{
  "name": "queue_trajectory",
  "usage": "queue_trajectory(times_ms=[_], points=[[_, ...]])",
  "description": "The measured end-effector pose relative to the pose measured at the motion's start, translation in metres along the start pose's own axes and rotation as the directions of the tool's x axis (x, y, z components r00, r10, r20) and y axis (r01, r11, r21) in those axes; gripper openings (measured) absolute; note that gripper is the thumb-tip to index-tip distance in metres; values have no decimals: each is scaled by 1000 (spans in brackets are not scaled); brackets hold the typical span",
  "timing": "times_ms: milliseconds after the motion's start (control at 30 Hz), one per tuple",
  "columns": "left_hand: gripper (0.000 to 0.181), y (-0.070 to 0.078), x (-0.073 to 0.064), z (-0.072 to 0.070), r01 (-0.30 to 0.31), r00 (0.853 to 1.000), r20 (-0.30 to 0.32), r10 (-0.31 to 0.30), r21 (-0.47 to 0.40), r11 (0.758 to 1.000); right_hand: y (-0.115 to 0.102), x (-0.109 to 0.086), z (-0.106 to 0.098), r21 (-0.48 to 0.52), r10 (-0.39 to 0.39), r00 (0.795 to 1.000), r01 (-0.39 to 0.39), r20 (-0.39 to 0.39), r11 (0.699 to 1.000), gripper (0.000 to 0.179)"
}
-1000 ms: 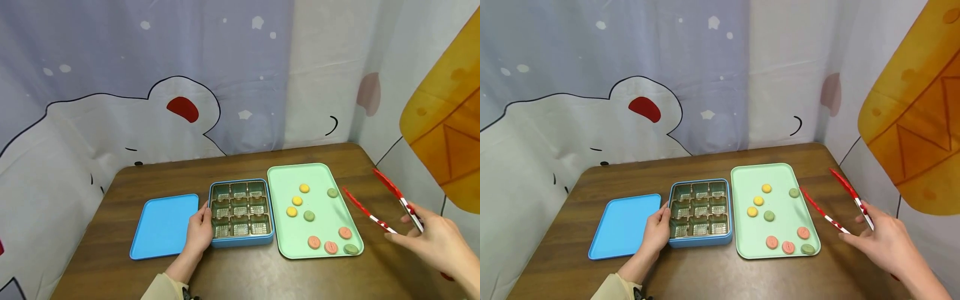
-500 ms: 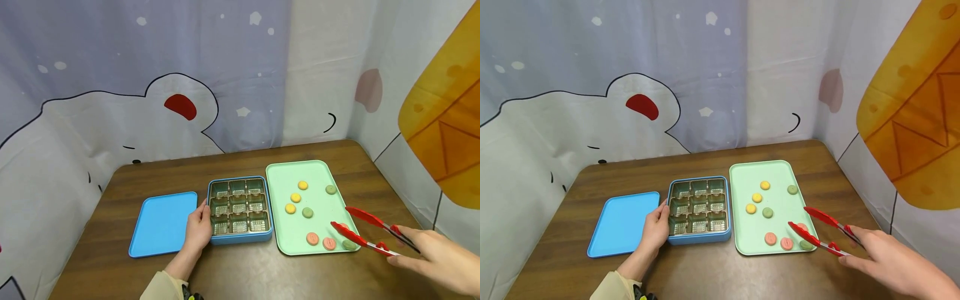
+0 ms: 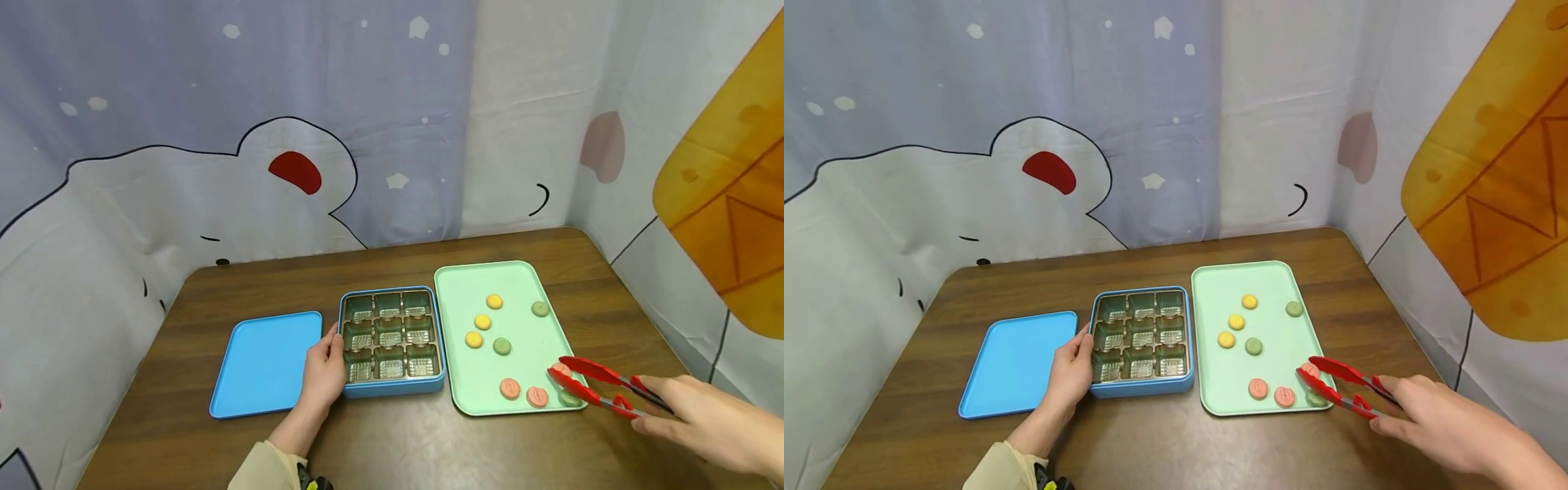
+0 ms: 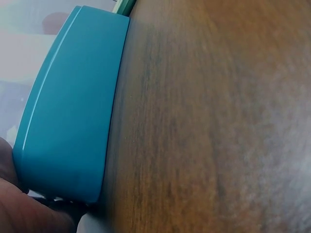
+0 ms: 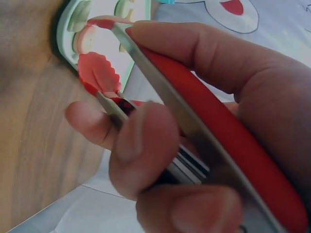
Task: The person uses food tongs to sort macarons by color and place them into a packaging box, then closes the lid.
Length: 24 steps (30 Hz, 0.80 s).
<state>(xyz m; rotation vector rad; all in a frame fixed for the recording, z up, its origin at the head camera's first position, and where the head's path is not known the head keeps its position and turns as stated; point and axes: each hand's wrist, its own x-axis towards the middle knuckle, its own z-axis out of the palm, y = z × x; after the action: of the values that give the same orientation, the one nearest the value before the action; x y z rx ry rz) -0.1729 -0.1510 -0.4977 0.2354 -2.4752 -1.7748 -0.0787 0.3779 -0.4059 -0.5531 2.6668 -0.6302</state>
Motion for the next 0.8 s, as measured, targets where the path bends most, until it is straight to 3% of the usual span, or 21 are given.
queue_trajectory(times_ms=[533, 800], points=[[45, 3, -4, -1, 20, 1000, 6, -20, -24, 1000, -2, 6, -7, -29, 8, 1000, -8, 23, 1000, 25], [46, 3, -4, 0, 32, 999, 12, -31, -46, 998, -3, 12, -10, -46, -94, 994, 92, -52, 995, 15]])
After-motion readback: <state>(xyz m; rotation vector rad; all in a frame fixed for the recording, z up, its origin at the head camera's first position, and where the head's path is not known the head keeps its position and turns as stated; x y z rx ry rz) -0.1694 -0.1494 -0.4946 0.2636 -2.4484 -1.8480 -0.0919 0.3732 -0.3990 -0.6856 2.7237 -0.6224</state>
